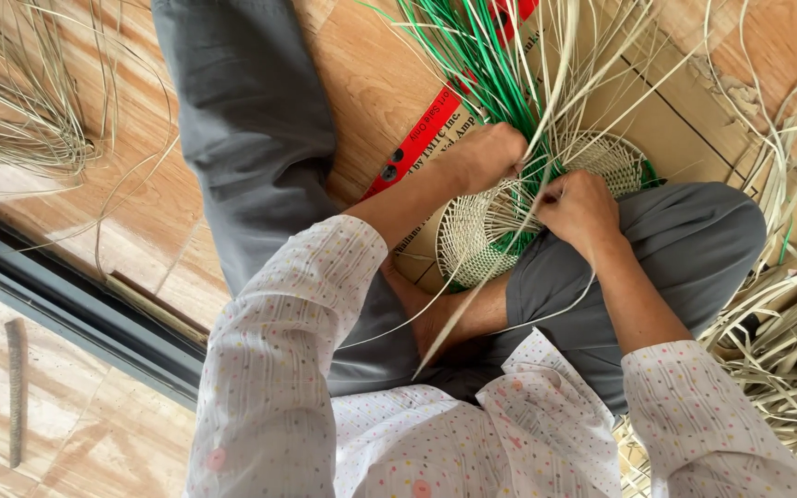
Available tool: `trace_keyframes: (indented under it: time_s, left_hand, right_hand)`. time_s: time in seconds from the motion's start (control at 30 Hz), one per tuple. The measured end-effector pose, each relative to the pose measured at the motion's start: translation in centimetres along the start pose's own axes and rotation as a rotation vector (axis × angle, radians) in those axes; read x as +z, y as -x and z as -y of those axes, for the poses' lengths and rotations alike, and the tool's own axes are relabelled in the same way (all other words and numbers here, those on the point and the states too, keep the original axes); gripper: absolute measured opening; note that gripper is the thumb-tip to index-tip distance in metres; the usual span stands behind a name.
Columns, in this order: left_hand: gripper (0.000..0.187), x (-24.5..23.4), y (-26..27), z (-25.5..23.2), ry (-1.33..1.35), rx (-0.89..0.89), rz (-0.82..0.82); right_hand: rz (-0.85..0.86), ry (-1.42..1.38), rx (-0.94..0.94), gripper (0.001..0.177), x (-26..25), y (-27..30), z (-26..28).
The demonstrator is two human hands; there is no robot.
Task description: The person weaves a basket using green and beige strips of material by hand while sitting on the floor.
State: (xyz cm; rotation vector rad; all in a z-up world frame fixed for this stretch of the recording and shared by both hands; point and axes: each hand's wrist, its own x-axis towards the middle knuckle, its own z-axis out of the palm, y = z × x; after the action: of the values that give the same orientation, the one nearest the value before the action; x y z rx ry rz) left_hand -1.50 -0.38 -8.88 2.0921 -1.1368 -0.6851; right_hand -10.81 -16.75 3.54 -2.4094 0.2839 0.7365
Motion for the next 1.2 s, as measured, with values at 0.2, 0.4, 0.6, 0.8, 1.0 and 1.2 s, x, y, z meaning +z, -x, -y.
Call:
trace_keyframes:
  time_s: [0.2, 0.4, 0.6, 0.8, 1.0, 1.2]
  left_hand:
    - [0.007, -1.6, 0.0, -1.4, 0.083, -0.135, 0.016]
    - [0.05, -0.6, 0.1, -3.3, -0.224, -0.264, -0.061]
    - [0.015, 0.9, 0.7, -3.2, -0.09, -0.304, -0.216]
    - [0.025, -1.9, 1.3, -5.1, -0.06, -0.237, -0.122]
    - [0.019, -1.1, 0.1, -4.2, -0.067, -0.115, -0.079]
    - [0.01, -0.7, -0.3, -1.4, 0.113, -0.171, -0.104]
  right_hand:
    - [0.011, -0.02, 0.017, 0.016, 0.6, -1.0, -1.6]
    - [0.004, -0.092, -0.021, 0.017, 0.8, -1.1, -2.2]
    - [0.02, -0.054, -0.024, 0.02, 0.7, -1.0, -1.9]
    - [0.006, -0.065, -0.04, 0.02, 0.6, -0.8, -1.8]
    - [-0.02, 0.037, -0.097, 0.017, 0.4, -1.0, -1.0]
    - [-0.034, -0.056, -0.079, 0.017, 1.8, -1.7, -2.7]
